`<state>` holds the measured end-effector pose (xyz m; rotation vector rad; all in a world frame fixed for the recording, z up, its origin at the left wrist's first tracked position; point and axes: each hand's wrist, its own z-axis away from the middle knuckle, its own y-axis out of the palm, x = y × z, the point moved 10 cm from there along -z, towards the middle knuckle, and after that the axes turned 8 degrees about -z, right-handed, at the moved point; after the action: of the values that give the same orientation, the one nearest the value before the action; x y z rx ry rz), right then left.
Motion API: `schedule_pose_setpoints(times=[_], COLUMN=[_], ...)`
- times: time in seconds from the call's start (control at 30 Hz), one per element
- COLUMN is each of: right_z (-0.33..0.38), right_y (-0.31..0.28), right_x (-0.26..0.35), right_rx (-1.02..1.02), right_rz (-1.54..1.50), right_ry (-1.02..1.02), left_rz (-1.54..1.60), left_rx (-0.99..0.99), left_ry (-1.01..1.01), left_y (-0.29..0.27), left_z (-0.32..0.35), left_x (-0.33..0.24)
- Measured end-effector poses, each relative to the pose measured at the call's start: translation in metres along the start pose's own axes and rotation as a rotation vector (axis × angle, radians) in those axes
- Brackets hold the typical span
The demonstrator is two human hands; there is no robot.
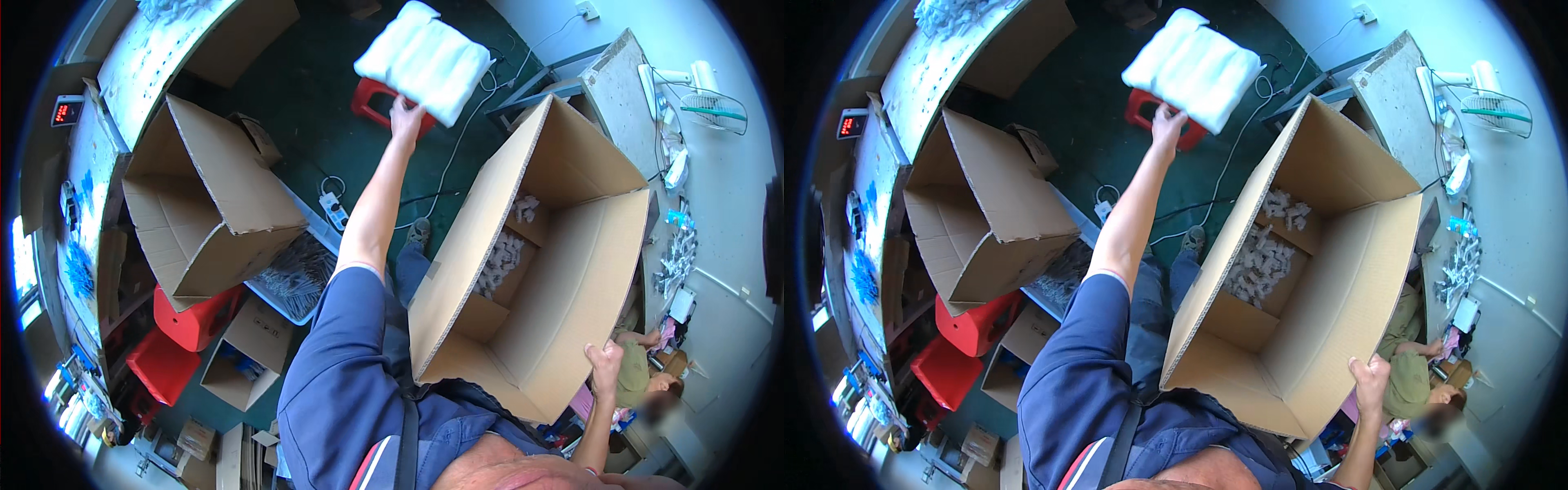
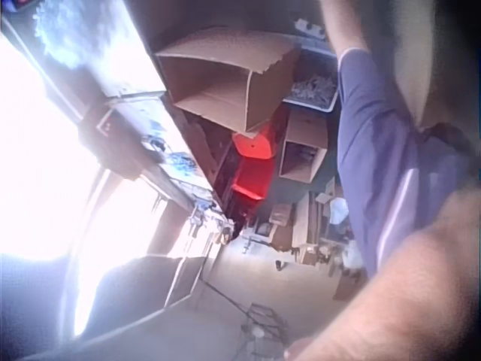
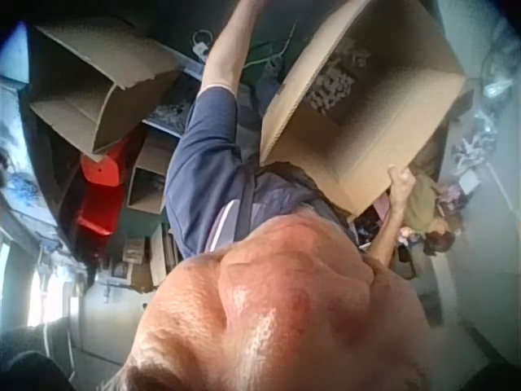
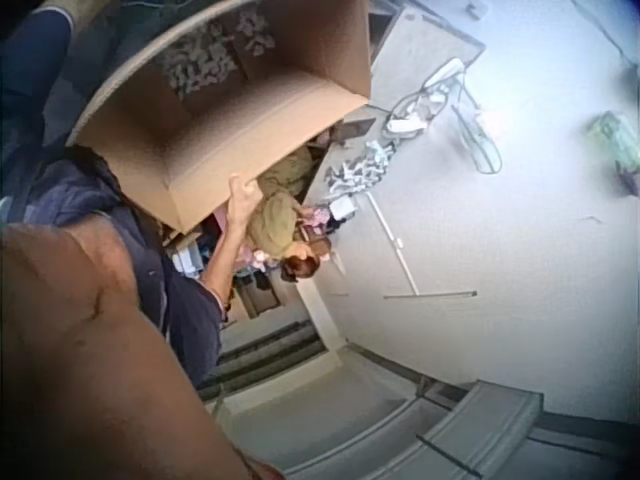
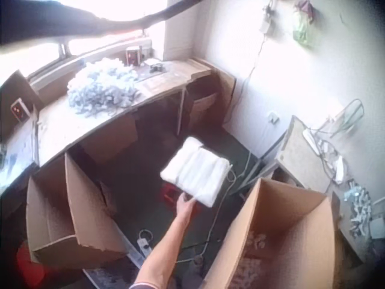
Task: Measuring the dimensions of small white brushes using a caliper in a workshop setting.
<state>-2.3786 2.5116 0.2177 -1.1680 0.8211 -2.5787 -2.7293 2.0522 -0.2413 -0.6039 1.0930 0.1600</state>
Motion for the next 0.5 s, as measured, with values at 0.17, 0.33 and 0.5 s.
schedule_pose_setpoints(times=[0.17, 0.33, 0.5], right_z=[-0.007, -0.006, 0.007], right_y=[0.031, 0.053, 0.072], right_x=[0.025, 0.063, 0.127], right_rx=[0.081, 0.157, 0.192], right_rz=[-0.035, -0.067, -0.045], right_ry=[-0.025, -0.141, -0.238], left_rz=[0.604, 0.684, 0.729], left_rx=[0.504, 0.588, 0.721], left_ry=[-0.436, -0.428, -0.164], left_y=[-0.054, -0.173, -0.292], left_z=[0.149, 0.254, 0.285], left_x=[0.060, 0.000, -0.131])
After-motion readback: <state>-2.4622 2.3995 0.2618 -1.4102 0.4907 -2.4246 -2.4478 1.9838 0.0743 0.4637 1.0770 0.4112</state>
